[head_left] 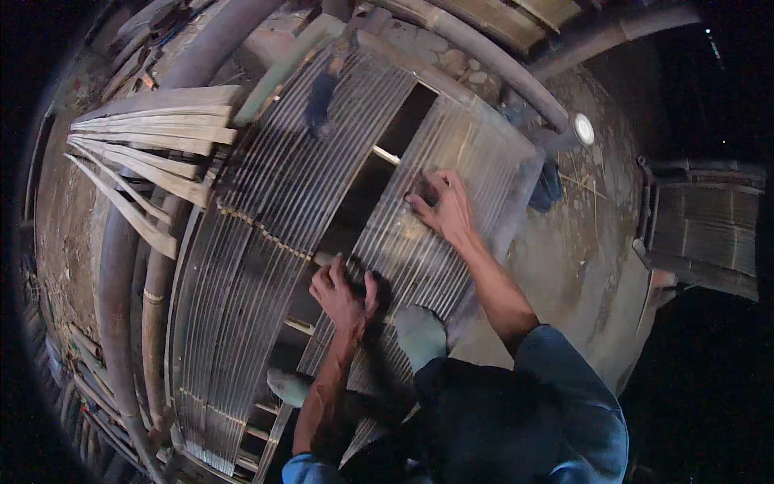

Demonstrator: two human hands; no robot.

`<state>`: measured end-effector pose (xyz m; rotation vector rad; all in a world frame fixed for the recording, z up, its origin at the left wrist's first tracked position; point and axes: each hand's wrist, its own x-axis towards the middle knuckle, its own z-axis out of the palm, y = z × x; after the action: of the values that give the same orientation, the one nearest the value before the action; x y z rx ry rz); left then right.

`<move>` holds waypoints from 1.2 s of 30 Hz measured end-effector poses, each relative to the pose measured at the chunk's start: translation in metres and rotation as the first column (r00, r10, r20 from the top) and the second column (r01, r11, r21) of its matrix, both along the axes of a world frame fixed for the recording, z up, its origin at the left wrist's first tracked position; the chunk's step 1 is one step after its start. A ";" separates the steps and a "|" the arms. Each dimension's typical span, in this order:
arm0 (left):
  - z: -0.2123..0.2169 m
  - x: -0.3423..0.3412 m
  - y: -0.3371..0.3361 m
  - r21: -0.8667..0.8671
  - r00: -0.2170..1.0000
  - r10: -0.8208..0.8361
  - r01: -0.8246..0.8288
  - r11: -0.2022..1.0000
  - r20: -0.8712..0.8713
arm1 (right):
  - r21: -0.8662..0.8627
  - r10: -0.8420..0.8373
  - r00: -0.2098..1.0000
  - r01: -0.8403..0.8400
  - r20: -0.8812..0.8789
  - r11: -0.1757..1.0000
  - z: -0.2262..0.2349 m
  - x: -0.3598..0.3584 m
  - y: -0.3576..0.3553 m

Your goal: The person weaves bamboo strips together by hand and using a tool to tighten and align the slats.

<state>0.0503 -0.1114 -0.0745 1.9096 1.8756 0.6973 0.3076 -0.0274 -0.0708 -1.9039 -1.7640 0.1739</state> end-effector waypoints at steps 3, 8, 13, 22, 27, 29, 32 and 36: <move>-0.001 0.026 0.011 0.069 0.991 -0.115 0.110 0.992 0.073 | -0.152 -0.020 0.999 0.024 0.027 0.988 -0.004 0.019 -0.033; 0.004 0.067 0.024 0.055 0.980 -0.138 0.131 0.990 0.141 | -0.149 -0.087 0.991 0.101 0.101 0.984 0.004 0.004 -0.029; 0.001 0.092 0.016 -0.083 0.927 -0.202 0.239 0.967 0.317 | -0.362 0.010 0.995 0.025 0.096 0.932 0.021 0.006 -0.016; 0.085 0.099 0.050 -0.341 0.194 0.284 0.637 0.691 0.939 | 0.070 0.386 0.752 -0.415 -0.534 0.907 0.097 -0.004 0.012; 0.037 -0.003 0.081 -0.455 0.005 0.516 0.477 0.752 0.857 | -0.027 0.276 0.672 -0.403 -0.687 0.915 0.129 0.031 0.080; 0.023 -0.034 0.084 -0.576 0.211 0.536 0.286 0.766 0.818 | -0.109 0.285 0.785 -0.406 -0.550 0.907 0.116 0.056 0.103; 0.022 -0.049 0.079 -0.555 0.643 0.397 0.052 0.830 0.654 | -0.248 0.383 0.897 -0.432 -0.221 0.867 0.087 0.079 0.130; 0.005 -0.016 0.092 -0.531 0.987 0.059 0.031 0.847 0.151 | -0.541 0.511 0.860 -0.423 0.013 0.727 0.062 0.067 0.151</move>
<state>0.0341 -0.0196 -0.0696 1.4363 1.7462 0.2737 0.3750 0.1234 -0.0089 -1.7907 -2.4927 0.7808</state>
